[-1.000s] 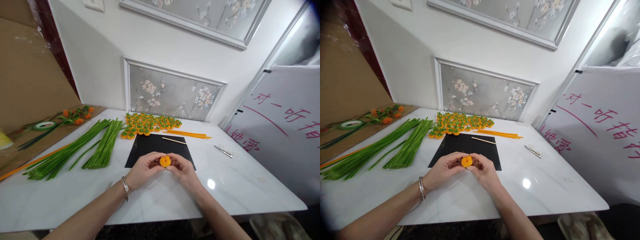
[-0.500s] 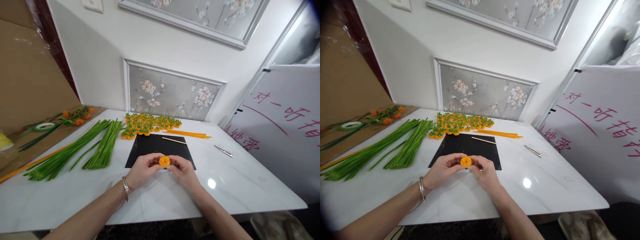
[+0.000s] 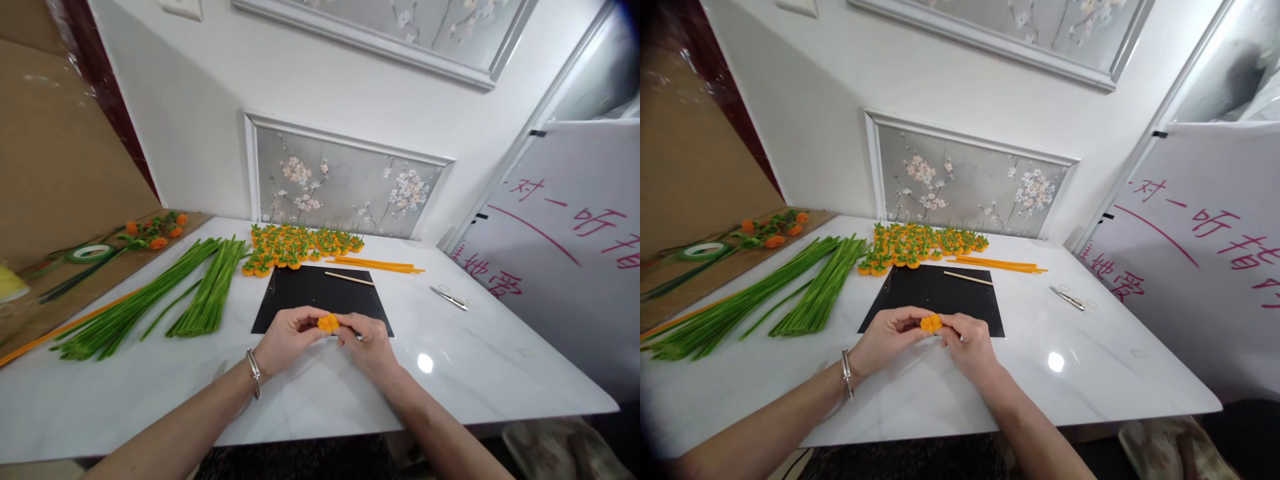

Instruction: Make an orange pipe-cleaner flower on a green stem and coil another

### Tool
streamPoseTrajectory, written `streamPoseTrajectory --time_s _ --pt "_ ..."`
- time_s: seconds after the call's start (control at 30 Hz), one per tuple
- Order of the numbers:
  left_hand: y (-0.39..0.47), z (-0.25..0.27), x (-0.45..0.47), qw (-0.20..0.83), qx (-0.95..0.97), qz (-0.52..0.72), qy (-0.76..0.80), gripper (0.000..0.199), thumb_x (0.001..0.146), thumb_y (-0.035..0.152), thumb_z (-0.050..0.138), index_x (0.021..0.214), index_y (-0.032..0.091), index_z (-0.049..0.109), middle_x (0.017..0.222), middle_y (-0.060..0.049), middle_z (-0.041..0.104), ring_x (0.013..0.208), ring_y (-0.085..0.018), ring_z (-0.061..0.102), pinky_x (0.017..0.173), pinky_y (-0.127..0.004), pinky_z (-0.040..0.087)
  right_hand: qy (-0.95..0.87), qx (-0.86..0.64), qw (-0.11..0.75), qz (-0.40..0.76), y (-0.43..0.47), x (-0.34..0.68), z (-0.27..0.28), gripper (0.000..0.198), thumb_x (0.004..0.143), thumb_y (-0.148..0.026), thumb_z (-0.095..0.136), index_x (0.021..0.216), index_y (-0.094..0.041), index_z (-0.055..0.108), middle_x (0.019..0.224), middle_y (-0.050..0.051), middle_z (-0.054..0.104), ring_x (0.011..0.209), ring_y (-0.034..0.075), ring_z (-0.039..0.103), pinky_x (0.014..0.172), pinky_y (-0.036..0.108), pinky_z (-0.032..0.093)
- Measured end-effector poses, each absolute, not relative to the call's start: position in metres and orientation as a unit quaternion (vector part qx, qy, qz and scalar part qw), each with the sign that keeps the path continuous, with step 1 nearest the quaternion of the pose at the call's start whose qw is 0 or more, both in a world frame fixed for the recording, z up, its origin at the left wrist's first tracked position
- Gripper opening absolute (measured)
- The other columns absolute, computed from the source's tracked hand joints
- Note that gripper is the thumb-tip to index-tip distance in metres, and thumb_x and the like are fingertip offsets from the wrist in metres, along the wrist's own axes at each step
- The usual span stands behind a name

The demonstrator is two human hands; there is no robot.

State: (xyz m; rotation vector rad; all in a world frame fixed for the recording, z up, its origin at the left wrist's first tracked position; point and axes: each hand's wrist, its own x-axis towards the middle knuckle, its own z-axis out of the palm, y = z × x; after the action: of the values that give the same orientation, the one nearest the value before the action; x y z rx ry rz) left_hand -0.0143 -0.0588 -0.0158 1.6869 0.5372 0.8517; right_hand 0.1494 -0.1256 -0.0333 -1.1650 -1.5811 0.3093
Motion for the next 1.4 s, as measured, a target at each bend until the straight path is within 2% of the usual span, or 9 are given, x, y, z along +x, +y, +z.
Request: streamPoseTrajectory --time_s 0.1,0.23,0.33,0.57,0.7,0.93,1.13,1.23,1.4 --pt "-0.057 -0.017 -0.013 0.574 0.696 0.366 0.229 0.026 0.070 0.020 0.070 0.095 0.013 0.068 0.092 -0.006 0.073 0.085 -0.019 0.068 0.080 -0.029 0.055 -0.665 -0.491 0.548 0.128 -0.124 0.150 -0.036 0.023 0.081 -0.015 0.054 0.096 -0.019 0.071 0.063 0.000 0.062 0.054 0.013 0.057 0.059 0.024 0.048" --pt "-0.055 -0.015 -0.014 0.588 0.665 0.388 0.248 0.044 0.066 0.018 0.072 0.108 0.013 0.061 0.100 -0.007 0.071 0.091 -0.019 0.067 0.085 -0.031 0.054 -0.658 -0.479 0.559 0.161 -0.121 0.156 -0.041 0.033 0.081 -0.016 0.056 0.112 -0.021 0.064 0.080 0.002 0.064 0.060 0.013 0.059 0.059 0.024 0.051" --pt "-0.055 -0.013 -0.015 0.581 0.669 0.387 0.257 0.043 0.066 0.018 0.073 0.107 0.013 0.061 0.099 -0.007 0.071 0.090 -0.019 0.067 0.084 -0.031 0.054 -0.652 -0.462 0.571 0.188 -0.121 0.162 -0.042 0.035 0.081 -0.016 0.057 0.115 -0.023 0.061 0.087 0.002 0.061 0.063 0.012 0.059 0.061 0.024 0.052" --pt "-0.057 -0.016 -0.015 0.580 0.689 0.364 0.239 0.037 0.069 0.019 0.071 0.105 0.014 0.063 0.097 -0.005 0.071 0.089 -0.018 0.067 0.085 -0.030 0.053 -0.667 -0.470 0.562 0.134 -0.123 0.159 -0.038 0.022 0.083 -0.016 0.058 0.102 -0.021 0.067 0.082 0.002 0.064 0.066 0.013 0.059 0.062 0.024 0.049" --pt "-0.058 -0.014 -0.016 0.570 0.705 0.356 0.227 0.030 0.073 0.019 0.069 0.102 0.016 0.065 0.098 -0.004 0.071 0.091 -0.017 0.066 0.084 -0.027 0.053 -0.679 -0.468 0.554 0.110 -0.124 0.155 -0.034 0.022 0.082 -0.014 0.058 0.100 -0.020 0.068 0.080 0.003 0.065 0.068 0.014 0.059 0.063 0.025 0.048" --pt "-0.061 -0.012 -0.016 0.566 0.709 0.343 0.241 0.023 0.072 0.019 0.071 0.094 0.014 0.068 0.091 -0.005 0.072 0.084 -0.017 0.067 0.078 -0.025 0.054 -0.684 -0.462 0.558 0.084 -0.125 0.153 -0.035 0.019 0.082 -0.012 0.055 0.091 -0.018 0.070 0.067 0.001 0.064 0.059 0.013 0.059 0.058 0.024 0.047" --pt "-0.062 -0.011 -0.015 0.556 0.710 0.351 0.252 0.023 0.071 0.022 0.072 0.091 0.013 0.071 0.091 -0.007 0.074 0.084 -0.019 0.068 0.079 -0.028 0.055 -0.672 -0.463 0.573 0.076 -0.122 0.153 -0.040 0.015 0.081 -0.014 0.058 0.083 -0.019 0.072 0.065 0.001 0.066 0.058 0.014 0.061 0.057 0.024 0.049" --pt "-0.062 -0.011 -0.014 0.557 0.708 0.356 0.249 0.025 0.070 0.022 0.072 0.093 0.013 0.070 0.092 -0.007 0.074 0.086 -0.020 0.069 0.081 -0.030 0.056 -0.670 -0.464 0.573 0.087 -0.122 0.153 -0.038 0.017 0.081 -0.014 0.057 0.088 -0.020 0.072 0.067 0.001 0.066 0.057 0.013 0.060 0.056 0.024 0.050" --pt "-0.059 -0.012 -0.012 0.563 0.683 0.386 0.259 0.044 0.067 0.019 0.073 0.109 0.013 0.062 0.104 -0.009 0.071 0.094 -0.022 0.067 0.087 -0.035 0.055 -0.662 -0.463 0.578 0.114 -0.122 0.158 -0.034 0.025 0.080 -0.016 0.061 0.103 -0.021 0.069 0.079 0.002 0.066 0.066 0.014 0.062 0.062 0.024 0.053"
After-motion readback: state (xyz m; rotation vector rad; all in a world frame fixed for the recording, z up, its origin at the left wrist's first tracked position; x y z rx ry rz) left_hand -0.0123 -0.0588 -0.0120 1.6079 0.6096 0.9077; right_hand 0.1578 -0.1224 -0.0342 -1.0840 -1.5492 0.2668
